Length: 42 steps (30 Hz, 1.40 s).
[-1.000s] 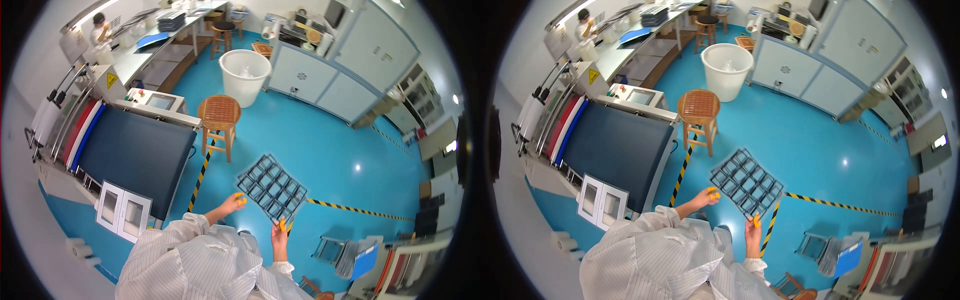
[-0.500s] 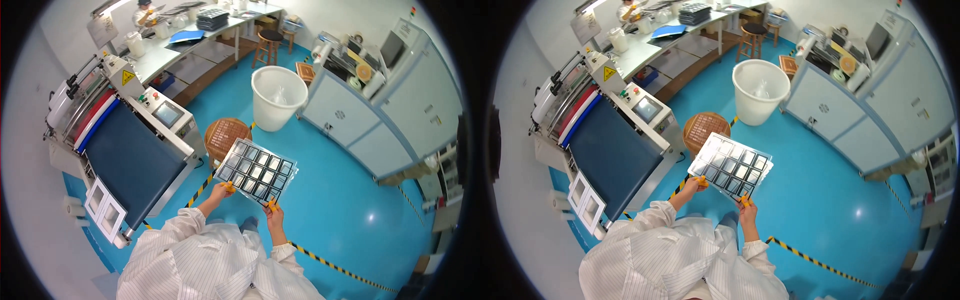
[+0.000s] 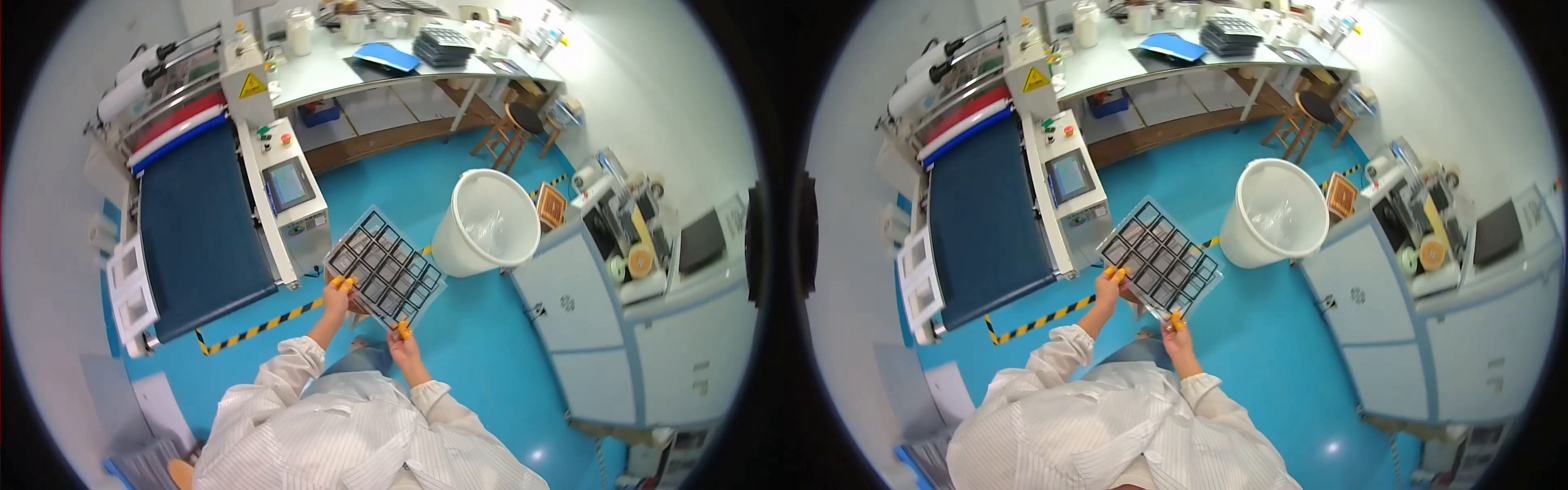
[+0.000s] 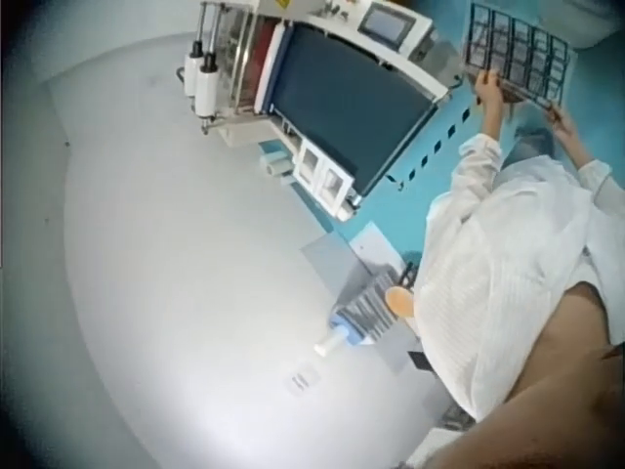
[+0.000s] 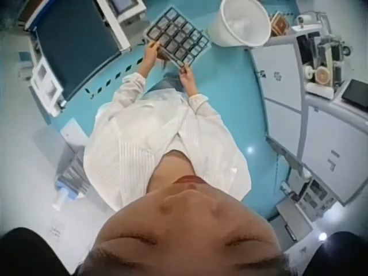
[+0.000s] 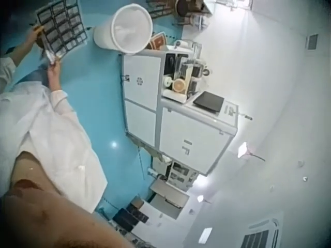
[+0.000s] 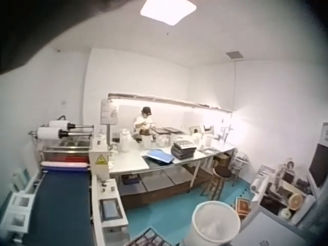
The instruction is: The person is picking up, inspecting, and moving black plastic trays between workstations and a machine in a manufacturing environment.
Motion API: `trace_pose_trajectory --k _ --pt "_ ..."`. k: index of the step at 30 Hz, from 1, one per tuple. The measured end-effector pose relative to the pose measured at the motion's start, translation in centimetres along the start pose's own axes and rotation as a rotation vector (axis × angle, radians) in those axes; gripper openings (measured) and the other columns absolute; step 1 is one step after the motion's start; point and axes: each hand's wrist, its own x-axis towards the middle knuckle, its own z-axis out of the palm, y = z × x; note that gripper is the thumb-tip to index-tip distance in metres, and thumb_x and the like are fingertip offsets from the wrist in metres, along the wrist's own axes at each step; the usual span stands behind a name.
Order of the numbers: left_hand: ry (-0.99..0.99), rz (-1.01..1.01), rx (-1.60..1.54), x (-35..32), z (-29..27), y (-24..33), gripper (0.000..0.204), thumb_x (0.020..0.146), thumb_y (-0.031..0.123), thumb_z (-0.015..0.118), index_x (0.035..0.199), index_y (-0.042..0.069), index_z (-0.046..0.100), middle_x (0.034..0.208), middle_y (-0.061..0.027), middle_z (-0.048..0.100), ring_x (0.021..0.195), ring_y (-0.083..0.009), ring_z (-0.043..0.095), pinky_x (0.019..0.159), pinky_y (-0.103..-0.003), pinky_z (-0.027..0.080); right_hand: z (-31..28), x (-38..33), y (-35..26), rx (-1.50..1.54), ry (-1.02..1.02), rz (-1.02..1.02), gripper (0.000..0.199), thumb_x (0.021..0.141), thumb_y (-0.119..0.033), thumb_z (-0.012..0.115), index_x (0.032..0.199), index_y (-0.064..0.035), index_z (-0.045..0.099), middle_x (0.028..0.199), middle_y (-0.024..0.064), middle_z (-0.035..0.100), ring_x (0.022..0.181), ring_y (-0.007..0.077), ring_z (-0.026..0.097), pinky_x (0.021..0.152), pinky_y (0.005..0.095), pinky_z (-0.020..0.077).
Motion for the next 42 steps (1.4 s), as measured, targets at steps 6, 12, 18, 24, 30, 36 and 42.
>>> trace_pose_trajectory --k 6,12,18,24,30,36,42 --pt "0.061 0.057 0.039 2.7 3.7 0.4 0.020 0.083 0.003 0.045 0.101 -0.006 0.048 0.091 -0.0084 0.057 0.072 -0.0133 0.054 0.065 -0.025 0.049 -0.9 7.4 -3.0 0.010 0.196 0.181 0.015 0.082 -0.014 0.051 0.096 -0.0092 0.051 0.086 0.0085 0.056 0.084 0.0195 0.054 0.080 0.0352 0.0435" --pt "0.216 0.163 0.066 5.2 5.2 0.0 0.020 0.084 0.006 0.044 0.099 -0.005 0.051 0.086 -0.0057 0.059 0.070 -0.0086 0.051 0.061 -0.021 0.042 -0.7 10.5 -5.8 -0.294 0.271 0.502 0.027 0.087 -0.026 0.040 0.104 -0.0055 0.042 0.120 0.0195 0.032 0.105 0.0345 0.042 0.082 0.0473 0.0408" --pt "0.424 0.328 0.074 2.4 4.8 5.1 0.021 0.085 0.010 0.044 0.101 -0.003 0.051 0.086 -0.0060 0.059 0.072 -0.0091 0.055 0.058 -0.019 0.042 14.0 8.6 -13.9 -1.057 -0.419 0.738 0.031 0.087 -0.021 0.042 0.106 0.0025 0.047 0.096 0.0174 0.056 0.084 0.0268 0.057 0.077 0.0342 0.0458" --pt "0.357 0.439 -0.130 -3.7 11.9 11.7 0.024 0.087 0.012 0.041 0.101 -0.005 0.050 0.085 -0.0098 0.058 0.066 -0.0214 0.061 0.060 -0.027 0.050 34.9 7.6 -21.5 -1.535 -1.180 -0.235 0.022 0.079 -0.010 0.055 0.098 -0.0002 0.056 0.095 0.0087 0.058 0.082 0.0183 0.055 0.076 0.0278 0.0432" --pt "0.267 0.518 -0.225 -5.8 19.4 14.6 0.026 0.085 0.017 0.046 0.097 -0.005 0.051 0.076 -0.0108 0.059 0.063 -0.0211 0.061 0.058 -0.028 0.051 43.2 7.0 -21.6 -1.608 -1.457 -1.122 0.025 0.070 -0.006 0.062 0.094 0.0000 0.057 0.097 0.0098 0.054 0.093 0.0247 0.049 0.078 0.0290 0.0416" --pt "0.294 0.559 -0.108 -8.7 20.8 14.3 0.024 0.086 0.015 0.044 0.098 -0.005 0.051 0.081 -0.0107 0.059 0.064 -0.0181 0.060 0.057 -0.025 0.049 41.1 7.2 -20.9 -1.378 -1.591 -1.065 0.021 0.065 -0.001 0.065 0.085 -0.0006 0.060 0.084 0.0088 0.056 0.083 0.0252 0.050 0.068 0.0310 0.0443" --pt "0.373 0.594 -0.072 -9.9 21.1 13.6 0.025 0.086 0.013 0.045 0.102 -0.006 0.051 0.084 -0.0110 0.059 0.068 -0.0168 0.059 0.062 -0.023 0.047 41.1 6.2 -20.4 -1.307 -1.638 -1.089 0.023 0.062 0.003 0.065 0.084 -0.0013 0.059 0.082 0.0084 0.056 0.080 0.0249 0.050 0.068 0.0302 0.0440"
